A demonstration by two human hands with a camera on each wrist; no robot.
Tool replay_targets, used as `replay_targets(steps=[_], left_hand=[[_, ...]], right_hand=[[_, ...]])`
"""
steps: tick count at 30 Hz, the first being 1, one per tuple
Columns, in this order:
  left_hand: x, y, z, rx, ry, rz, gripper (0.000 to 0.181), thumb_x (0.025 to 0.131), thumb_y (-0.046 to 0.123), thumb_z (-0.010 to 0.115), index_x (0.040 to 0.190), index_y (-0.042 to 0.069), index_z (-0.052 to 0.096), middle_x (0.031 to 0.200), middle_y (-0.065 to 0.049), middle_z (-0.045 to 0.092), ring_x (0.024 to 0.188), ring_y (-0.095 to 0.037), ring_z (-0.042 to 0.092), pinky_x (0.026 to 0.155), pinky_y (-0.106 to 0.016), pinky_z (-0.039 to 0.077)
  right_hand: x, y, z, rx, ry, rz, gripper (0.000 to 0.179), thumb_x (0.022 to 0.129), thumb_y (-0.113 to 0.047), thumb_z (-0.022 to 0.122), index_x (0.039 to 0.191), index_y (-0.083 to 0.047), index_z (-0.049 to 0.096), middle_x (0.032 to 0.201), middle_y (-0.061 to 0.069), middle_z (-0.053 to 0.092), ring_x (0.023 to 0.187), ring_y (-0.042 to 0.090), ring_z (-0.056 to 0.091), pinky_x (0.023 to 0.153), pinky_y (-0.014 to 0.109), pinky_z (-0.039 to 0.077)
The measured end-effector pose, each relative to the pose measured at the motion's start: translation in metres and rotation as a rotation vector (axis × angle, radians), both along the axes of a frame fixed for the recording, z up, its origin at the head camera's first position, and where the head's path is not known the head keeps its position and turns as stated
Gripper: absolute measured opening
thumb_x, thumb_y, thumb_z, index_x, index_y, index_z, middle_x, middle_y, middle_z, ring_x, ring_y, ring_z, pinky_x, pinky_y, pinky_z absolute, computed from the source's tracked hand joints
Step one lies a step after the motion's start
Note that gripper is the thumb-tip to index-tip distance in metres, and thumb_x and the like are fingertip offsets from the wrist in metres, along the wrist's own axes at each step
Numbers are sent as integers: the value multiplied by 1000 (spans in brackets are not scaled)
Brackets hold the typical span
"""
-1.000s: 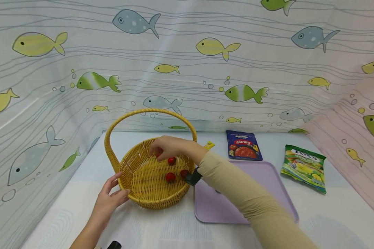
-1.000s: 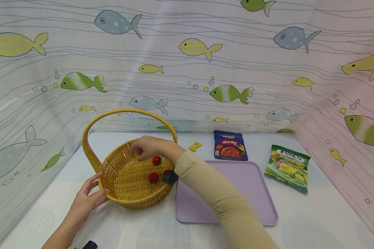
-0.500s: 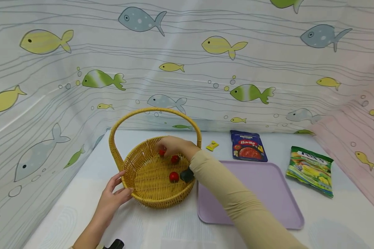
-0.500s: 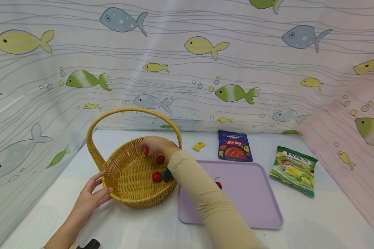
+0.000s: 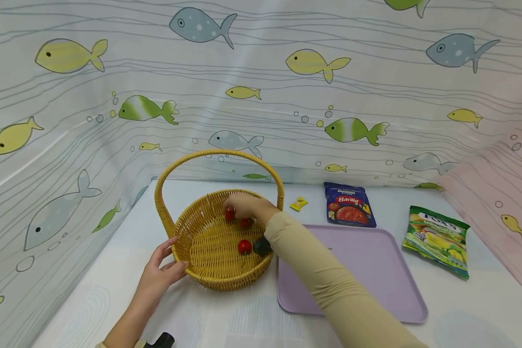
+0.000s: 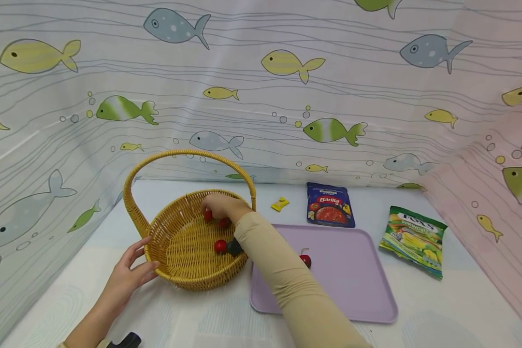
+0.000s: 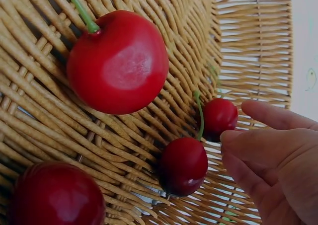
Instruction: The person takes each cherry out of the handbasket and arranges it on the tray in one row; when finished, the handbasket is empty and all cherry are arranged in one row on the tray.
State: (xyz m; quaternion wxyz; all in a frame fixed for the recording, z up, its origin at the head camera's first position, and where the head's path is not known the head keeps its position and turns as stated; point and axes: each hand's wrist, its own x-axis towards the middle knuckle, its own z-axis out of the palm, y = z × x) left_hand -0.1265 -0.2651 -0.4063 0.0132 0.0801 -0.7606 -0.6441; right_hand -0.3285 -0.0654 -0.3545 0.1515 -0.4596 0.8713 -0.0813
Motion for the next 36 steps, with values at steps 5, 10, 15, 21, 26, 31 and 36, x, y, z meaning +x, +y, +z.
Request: replay_targets(steps=[5,10,15,21,26,31,36], left_hand=[[2,2,5,-9,-13,8,72,84,16,64,145,15,26,142,-19,22,112,-28,51,80,-33,53],[4,9,15,-5,-32,4,69,87,7,59,146,11,23,142,-21,21,116,-33,48,80,-30,53],[6,12,21,1,-34,11,67,88,4,57,145,11,24,142,-22,21,119,-41,43,80,-30,53],[6,12,19,-15,-35,23,68,86,6,59,145,10,24,141,-21,23,117,-36,46,78,-28,54],[6,10,19,-21,-25,10,68,87,7,59,145,10,24,141,-22,22,117,-37,46,79,-30,54],[6,9,16,-9,-6,3,69,87,11,61,145,9,24,140,-24,21,113,-31,50,77,-29,54],[8,9,17,8,19,-1,68,86,10,61,144,9,26,139,-26,21,112,-32,51,76,-29,55]], right_hand=[[6,0,2,19,-63,-61,44,87,13,50,121,-11,62,124,2,56,117,18,48,91,25,45],[11,2,5,38,-133,-53,51,82,14,56,122,-17,61,123,0,55,112,14,48,73,20,47],[14,-3,7,57,-172,20,53,79,18,56,116,-19,65,111,-2,58,101,12,52,66,19,45],[17,-11,4,105,-137,49,35,80,6,66,106,-17,67,104,-4,59,96,12,54,72,21,48],[18,-15,3,120,-96,64,25,79,-6,72,101,-15,65,96,-6,59,90,10,54,71,22,48],[20,-19,2,127,-127,97,31,79,-7,73,107,-18,65,95,-5,59,88,10,55,68,23,48],[21,-22,2,147,-115,115,30,79,-9,73,106,-20,65,95,-5,59,88,10,55,68,23,49]])
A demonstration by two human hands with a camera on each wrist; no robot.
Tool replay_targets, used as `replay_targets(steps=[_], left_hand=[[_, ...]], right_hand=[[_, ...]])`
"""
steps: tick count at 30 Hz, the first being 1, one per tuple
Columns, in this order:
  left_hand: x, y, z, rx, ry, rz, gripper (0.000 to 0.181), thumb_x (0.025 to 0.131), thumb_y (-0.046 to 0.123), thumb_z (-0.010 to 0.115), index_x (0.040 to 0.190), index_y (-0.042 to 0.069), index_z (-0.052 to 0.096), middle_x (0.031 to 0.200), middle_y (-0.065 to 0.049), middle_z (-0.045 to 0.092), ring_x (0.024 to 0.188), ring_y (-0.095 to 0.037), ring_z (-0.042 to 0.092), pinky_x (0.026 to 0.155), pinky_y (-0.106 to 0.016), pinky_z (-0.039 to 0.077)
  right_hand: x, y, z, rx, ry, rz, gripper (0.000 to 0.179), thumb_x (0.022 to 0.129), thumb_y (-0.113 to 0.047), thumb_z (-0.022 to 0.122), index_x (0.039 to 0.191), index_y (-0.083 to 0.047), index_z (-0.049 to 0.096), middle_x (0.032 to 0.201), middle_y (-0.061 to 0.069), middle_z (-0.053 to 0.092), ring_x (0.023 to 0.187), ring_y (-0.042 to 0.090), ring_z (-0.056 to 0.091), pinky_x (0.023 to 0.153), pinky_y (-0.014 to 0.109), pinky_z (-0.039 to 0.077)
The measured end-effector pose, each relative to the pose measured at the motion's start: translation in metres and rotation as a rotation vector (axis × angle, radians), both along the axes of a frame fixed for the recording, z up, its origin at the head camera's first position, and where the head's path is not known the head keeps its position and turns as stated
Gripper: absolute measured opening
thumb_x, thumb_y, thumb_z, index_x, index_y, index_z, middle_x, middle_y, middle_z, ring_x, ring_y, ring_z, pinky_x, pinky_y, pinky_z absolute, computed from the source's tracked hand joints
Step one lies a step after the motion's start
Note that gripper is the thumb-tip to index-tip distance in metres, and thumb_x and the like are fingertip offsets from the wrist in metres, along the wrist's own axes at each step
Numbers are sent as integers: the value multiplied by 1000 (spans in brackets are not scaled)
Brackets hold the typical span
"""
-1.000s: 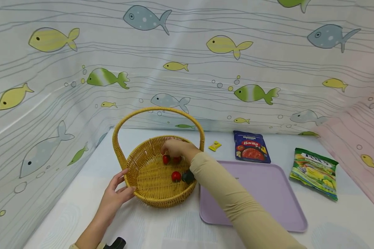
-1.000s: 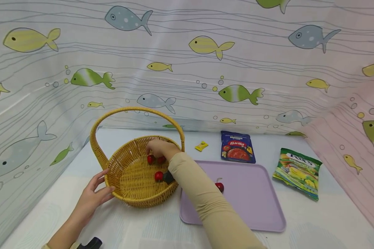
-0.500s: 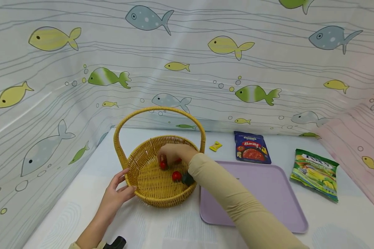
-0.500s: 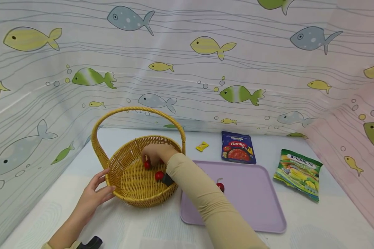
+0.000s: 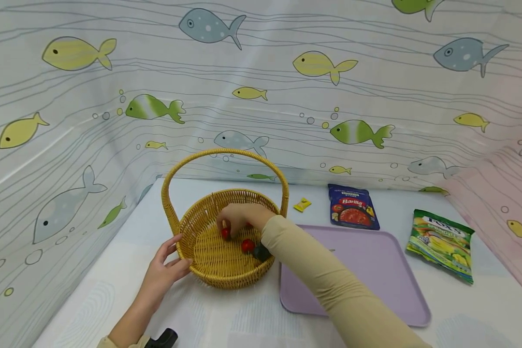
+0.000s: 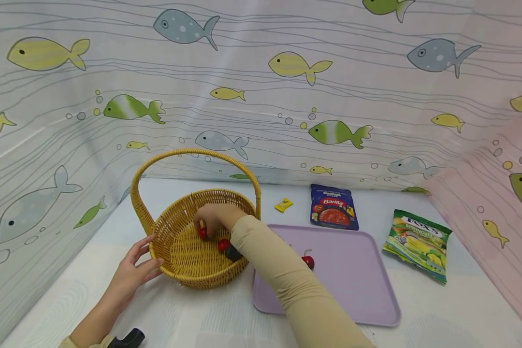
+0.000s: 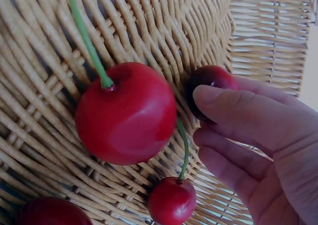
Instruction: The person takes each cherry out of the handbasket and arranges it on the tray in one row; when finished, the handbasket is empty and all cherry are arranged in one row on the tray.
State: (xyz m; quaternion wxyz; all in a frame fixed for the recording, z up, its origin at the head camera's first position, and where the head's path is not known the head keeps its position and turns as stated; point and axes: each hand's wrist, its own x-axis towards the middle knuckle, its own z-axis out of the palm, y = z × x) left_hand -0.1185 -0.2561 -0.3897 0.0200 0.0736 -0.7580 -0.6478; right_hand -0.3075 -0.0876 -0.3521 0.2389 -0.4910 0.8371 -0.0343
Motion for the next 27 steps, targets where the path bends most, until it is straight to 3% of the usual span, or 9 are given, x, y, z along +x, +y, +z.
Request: replay_targets(steps=[7,15,22,27], left_hand=[[-2,3,2,-13,-51,9,68,87,7,59,145,10,24,141,-22,21,116,-36,46,78,-28,54],[-1,2,5,-17,-67,8,67,89,6,57,146,13,22,143,-22,20,119,-38,43,80,-29,53],[-1,2,4,-18,-75,11,68,89,6,56,147,13,21,143,-22,19,119,-37,43,81,-29,53],[-5,-1,-3,-35,-51,16,69,87,8,59,146,11,23,141,-23,21,111,-27,51,78,-30,54]], right_hand=[[6,5,17,-77,15,13,32,81,-10,71,111,-16,64,93,-5,57,84,10,53,65,21,47],[29,19,52,-132,56,109,31,82,-14,70,112,-14,62,86,-5,57,76,8,50,64,19,44],[51,53,66,-173,90,182,30,83,-17,70,111,-13,62,83,-5,55,75,9,48,64,17,41],[62,85,69,-241,86,182,30,82,-18,72,110,-12,62,88,-6,55,80,11,51,68,16,42]])
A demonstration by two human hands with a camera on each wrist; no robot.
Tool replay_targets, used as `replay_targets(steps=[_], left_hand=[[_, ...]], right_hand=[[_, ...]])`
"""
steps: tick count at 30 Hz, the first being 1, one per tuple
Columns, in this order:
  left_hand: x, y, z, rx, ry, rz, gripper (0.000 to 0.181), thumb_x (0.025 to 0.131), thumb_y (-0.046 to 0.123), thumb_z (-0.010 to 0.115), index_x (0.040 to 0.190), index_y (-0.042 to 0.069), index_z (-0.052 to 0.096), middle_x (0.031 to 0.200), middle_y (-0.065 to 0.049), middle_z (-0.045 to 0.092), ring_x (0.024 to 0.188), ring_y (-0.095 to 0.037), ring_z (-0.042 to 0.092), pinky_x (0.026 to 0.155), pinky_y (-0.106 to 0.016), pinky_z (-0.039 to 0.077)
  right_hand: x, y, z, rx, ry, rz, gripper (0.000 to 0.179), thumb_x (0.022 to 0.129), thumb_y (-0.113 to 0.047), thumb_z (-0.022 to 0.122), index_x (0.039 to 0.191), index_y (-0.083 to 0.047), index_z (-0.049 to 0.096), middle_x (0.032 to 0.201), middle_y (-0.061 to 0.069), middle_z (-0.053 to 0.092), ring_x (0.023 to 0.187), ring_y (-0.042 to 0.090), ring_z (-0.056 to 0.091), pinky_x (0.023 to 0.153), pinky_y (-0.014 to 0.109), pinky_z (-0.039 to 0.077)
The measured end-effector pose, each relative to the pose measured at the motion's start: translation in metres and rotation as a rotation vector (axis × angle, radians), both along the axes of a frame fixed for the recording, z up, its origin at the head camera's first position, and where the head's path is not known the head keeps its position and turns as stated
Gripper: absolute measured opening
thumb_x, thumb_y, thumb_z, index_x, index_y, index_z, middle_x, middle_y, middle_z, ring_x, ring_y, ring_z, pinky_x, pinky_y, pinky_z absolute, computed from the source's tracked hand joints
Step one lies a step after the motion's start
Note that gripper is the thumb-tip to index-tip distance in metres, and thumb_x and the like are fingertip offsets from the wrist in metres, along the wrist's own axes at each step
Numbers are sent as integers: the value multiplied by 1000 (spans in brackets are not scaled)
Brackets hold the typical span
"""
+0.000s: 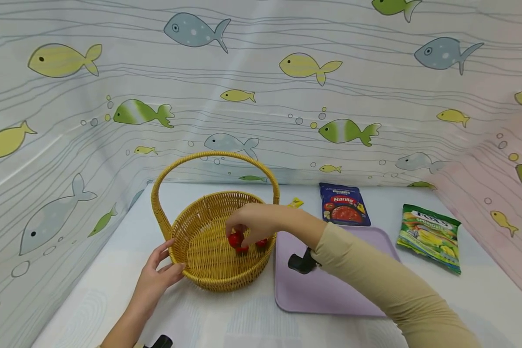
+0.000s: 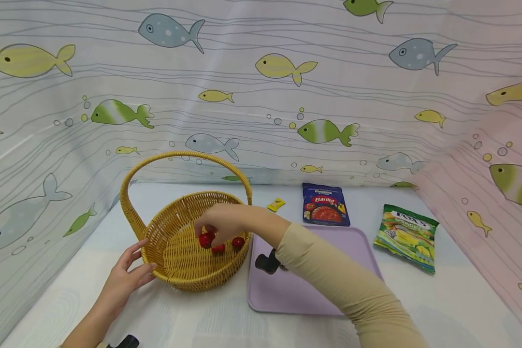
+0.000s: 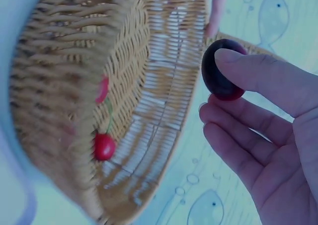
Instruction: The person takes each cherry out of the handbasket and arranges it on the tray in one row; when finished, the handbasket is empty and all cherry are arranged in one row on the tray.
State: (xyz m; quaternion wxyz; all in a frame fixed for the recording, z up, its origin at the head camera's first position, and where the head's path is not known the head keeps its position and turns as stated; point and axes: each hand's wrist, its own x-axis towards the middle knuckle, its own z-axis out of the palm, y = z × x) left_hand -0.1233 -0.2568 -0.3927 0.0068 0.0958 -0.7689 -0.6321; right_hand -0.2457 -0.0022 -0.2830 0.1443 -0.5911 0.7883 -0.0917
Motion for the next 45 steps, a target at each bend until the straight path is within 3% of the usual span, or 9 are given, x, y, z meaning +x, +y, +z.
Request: replay_targets(steps=[6,13,21,26,29,34,45], left_hand=[[0,-1,1,6,-3,-2,70,87,10,59,146,12,22,141,-23,20,110,-26,51,79,-31,54],[-3,-6,-10,16,2,-13,73,85,16,64,146,14,23,141,-22,21,104,-17,55,78,-32,54],[0,1,3,1,-30,-1,69,89,7,57,147,12,20,142,-23,19,113,-28,49,80,-30,53],[0,0,1,3,-33,-2,70,89,9,58,147,12,19,143,-21,19,107,-18,52,79,-30,53],[-1,-1,-1,6,-29,-5,71,88,11,60,147,12,20,143,-20,19,105,-15,53,79,-30,53],[-1,-1,0,1,-10,5,70,87,10,59,146,12,22,141,-22,21,108,-22,52,77,-29,54],[-3,-3,-2,10,-15,-16,71,88,14,61,147,13,21,143,-24,18,102,-12,54,79,-31,54]], right_hand=[[5,35,-3,-44,-9,-52,30,82,-18,72,109,-12,63,92,-5,56,85,13,51,71,18,44],[9,71,-12,-92,-34,-93,28,80,-14,73,107,-13,64,95,-7,58,87,12,55,74,18,47],[13,108,-18,-95,-63,-166,28,82,-19,72,109,-15,64,96,-10,57,89,8,54,78,21,49],[16,132,-24,-105,-93,-246,29,82,-19,72,109,-17,64,97,-11,57,90,8,54,76,23,50],[18,148,-30,-118,-93,-284,29,81,-18,72,110,-17,64,97,-12,57,90,8,54,76,24,50],[21,171,-41,-155,-123,-349,31,81,-15,72,111,-15,65,96,-11,59,89,8,55,75,25,51],[25,220,-73,-183,-116,-458,32,79,-15,73,110,-11,66,96,-12,60,85,17,57,71,34,52]])
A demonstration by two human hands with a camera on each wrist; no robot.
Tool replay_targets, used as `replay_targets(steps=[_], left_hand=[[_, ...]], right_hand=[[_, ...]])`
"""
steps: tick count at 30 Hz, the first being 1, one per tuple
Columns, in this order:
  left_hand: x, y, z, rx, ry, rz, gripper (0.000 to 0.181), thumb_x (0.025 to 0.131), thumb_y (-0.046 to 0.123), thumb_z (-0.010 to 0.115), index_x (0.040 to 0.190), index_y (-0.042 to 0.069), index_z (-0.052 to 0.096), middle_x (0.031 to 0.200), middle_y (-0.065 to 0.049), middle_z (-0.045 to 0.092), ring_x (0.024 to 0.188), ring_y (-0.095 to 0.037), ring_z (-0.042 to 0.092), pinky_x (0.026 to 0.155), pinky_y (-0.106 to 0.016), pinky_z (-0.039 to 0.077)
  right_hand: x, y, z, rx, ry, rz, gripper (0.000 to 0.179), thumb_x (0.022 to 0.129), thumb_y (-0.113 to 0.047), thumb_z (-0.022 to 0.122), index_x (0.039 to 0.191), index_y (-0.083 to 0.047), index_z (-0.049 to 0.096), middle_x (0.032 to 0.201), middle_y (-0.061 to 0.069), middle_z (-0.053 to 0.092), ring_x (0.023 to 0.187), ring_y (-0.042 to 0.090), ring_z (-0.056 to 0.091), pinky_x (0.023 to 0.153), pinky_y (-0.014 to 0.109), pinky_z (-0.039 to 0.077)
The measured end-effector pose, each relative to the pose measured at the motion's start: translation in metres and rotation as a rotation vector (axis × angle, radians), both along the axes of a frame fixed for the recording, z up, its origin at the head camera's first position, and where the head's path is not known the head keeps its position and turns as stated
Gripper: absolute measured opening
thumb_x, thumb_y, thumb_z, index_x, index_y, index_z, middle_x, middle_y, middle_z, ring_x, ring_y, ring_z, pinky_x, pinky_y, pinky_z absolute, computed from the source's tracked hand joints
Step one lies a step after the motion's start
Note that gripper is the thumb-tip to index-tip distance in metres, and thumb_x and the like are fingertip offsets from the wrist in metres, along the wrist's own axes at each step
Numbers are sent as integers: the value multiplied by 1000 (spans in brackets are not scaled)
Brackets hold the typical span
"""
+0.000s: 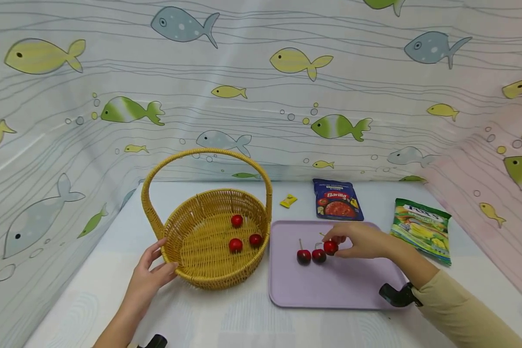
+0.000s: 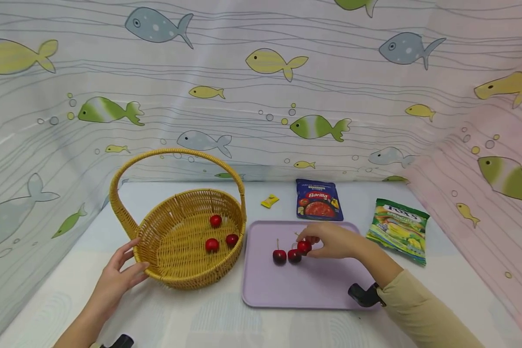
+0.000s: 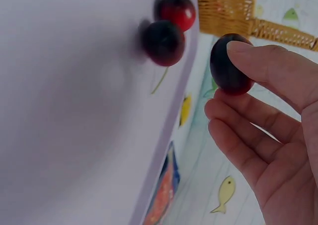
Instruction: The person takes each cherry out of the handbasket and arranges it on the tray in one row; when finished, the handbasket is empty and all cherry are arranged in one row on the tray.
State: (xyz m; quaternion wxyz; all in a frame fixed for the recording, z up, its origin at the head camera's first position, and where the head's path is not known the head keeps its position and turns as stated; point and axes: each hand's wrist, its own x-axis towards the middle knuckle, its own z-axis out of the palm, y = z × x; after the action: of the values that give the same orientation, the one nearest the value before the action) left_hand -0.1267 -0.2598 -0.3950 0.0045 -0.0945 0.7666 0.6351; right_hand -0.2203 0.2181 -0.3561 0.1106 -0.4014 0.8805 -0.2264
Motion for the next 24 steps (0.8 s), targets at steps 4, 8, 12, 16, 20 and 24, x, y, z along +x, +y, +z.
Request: replay_targets(steps=[4,8,12,16,20,24], left_hand=[[0,-1,-2,4,5,-3,71,87,14,61,147,13,22,142,-24,19,97,-5,54,78,-30,54],[0,3,2,-11,-17,21,69,89,11,58,147,13,21,143,-22,20,107,-19,52,78,-29,54],[0,7,6,-27,-34,24,69,90,7,55,148,13,18,144,-23,19,118,-35,44,80,-30,53],[1,7,8,-29,-37,25,69,90,6,54,148,13,17,145,-23,19,120,-36,42,80,-30,53],[1,6,7,-27,-24,19,68,90,6,54,148,12,18,144,-23,20,119,-36,43,80,-30,53],[2,6,5,-26,-8,19,68,90,7,55,147,12,20,143,-22,21,116,-33,45,79,-29,54]], right_hand=[[-1,10,-10,1,-15,-11,32,79,-15,74,109,-9,67,93,-12,59,82,19,56,69,35,52],[-3,15,-18,0,-32,-13,31,79,-14,73,109,-7,66,92,-11,60,81,17,56,70,36,52],[-5,15,-23,26,-65,-21,33,79,-13,72,110,-6,66,96,-9,61,83,12,56,74,35,52],[-6,13,-27,67,-92,-23,33,79,-15,72,111,-7,66,98,-7,62,85,9,56,76,31,52],[-6,11,-29,80,-82,-11,32,79,-15,72,109,-6,66,95,-6,62,82,10,55,73,30,52],[-7,10,-30,76,-79,-3,32,79,-14,72,109,-5,66,94,-6,61,81,11,54,71,30,52]])
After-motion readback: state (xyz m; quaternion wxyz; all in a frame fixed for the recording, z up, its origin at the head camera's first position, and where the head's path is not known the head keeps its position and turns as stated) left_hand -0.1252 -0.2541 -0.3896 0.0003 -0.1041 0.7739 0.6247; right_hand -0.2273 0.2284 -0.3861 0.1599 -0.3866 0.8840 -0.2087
